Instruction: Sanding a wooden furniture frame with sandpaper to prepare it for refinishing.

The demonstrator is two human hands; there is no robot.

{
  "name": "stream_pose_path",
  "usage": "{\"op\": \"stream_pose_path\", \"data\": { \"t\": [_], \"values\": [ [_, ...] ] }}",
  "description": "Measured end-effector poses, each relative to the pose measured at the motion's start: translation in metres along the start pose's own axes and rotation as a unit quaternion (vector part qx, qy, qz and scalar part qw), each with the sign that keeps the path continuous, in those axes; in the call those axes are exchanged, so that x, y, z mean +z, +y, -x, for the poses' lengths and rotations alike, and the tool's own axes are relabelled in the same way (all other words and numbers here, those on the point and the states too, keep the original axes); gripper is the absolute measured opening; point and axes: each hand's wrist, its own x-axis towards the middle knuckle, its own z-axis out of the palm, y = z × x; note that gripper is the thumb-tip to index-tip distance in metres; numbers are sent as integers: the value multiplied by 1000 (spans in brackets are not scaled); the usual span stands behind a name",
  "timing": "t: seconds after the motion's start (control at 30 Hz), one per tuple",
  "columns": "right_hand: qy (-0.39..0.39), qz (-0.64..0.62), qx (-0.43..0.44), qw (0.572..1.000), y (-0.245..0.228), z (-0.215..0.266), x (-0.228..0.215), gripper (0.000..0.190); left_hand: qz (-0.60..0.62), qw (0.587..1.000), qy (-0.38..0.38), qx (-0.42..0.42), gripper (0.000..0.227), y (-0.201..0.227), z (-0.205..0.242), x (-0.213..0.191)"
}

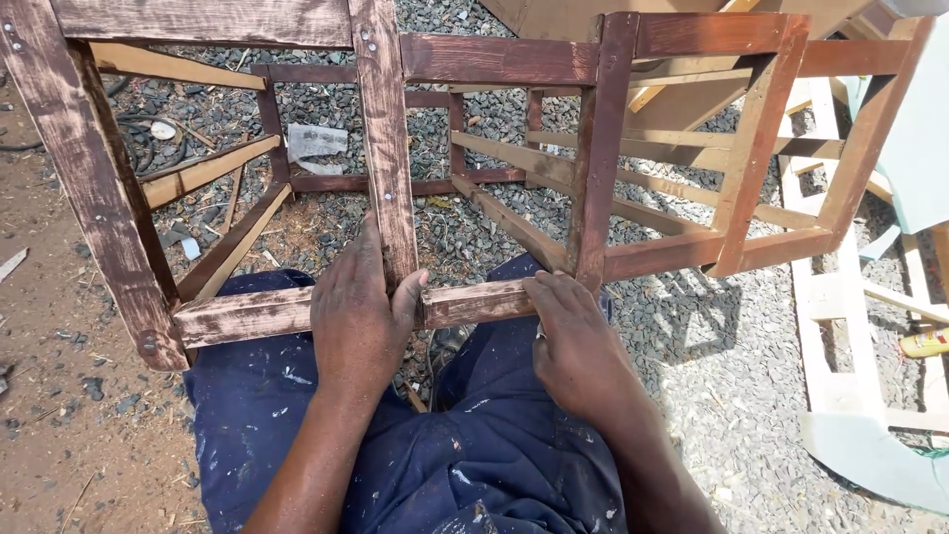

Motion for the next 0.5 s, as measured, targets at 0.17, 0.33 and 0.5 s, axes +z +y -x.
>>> {"op": "stream_pose_path", "data": {
  "t": [0.17,0.33,0.5],
  "values": [
    [-21,-65,-23,997,-21,1,-2,74,36,998,44,-2,70,11,13,1],
    [-43,-80,-41,995,-38,-6,5,74,110,992,58,-1,51,14,17,-10],
    [-3,-25,-165,986,-52,-11,19,74,126,990,71,-4,36,14,16,-12]
  ]
}}
